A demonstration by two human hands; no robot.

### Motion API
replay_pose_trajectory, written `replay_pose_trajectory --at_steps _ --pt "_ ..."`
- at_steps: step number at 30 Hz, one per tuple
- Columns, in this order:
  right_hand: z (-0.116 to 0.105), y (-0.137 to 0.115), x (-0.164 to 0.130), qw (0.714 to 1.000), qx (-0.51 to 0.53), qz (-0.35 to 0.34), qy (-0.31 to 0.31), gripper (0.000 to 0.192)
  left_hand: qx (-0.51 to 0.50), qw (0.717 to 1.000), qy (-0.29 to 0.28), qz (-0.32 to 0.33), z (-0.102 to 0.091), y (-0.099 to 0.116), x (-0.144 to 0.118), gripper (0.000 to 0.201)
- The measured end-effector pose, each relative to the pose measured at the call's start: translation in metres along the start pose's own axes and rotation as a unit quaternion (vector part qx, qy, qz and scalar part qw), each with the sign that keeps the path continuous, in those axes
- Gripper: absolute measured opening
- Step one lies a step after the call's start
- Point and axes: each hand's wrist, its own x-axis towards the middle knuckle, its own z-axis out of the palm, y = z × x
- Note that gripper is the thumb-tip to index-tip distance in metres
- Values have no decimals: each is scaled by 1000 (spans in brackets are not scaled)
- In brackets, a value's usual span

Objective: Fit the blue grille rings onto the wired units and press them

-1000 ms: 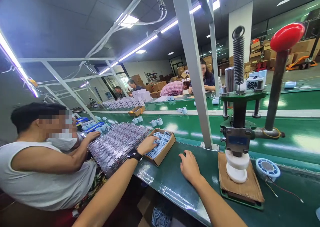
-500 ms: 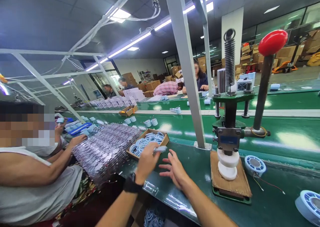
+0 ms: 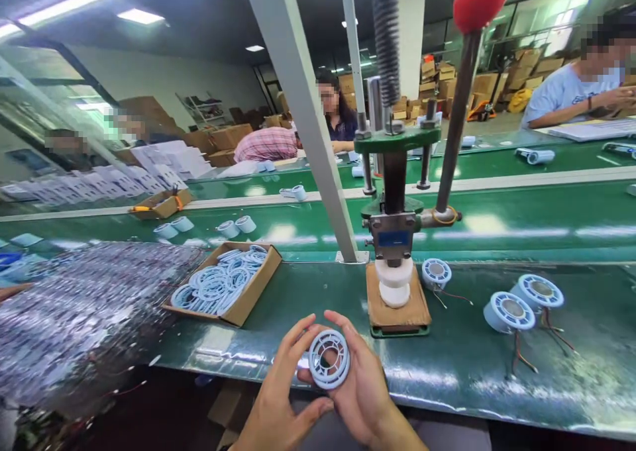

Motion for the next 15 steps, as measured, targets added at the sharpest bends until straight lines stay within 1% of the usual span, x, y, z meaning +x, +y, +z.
replay_pose_trajectory --at_steps 3,5,8,12,15 --pt "4 1 -8 1000 6 -14 -11 71 2 999 33 -15 5 5 -1 64" --pt "4 1 -11 1000 8 -11 -24 72 -1 999 41 -18 6 8 0 60" --pt "2 1 -15 999 -8 16 -37 78 -9 1000 22 -11 3 11 1 59" --pt "2 -2 -17 998 -21 42 -43 87 -1 1000 -12 -14 -2 12 1 64" --pt "4 -4 -18 998 -20 49 -45 92 6 1000 -17 -10 -4 13 0 66"
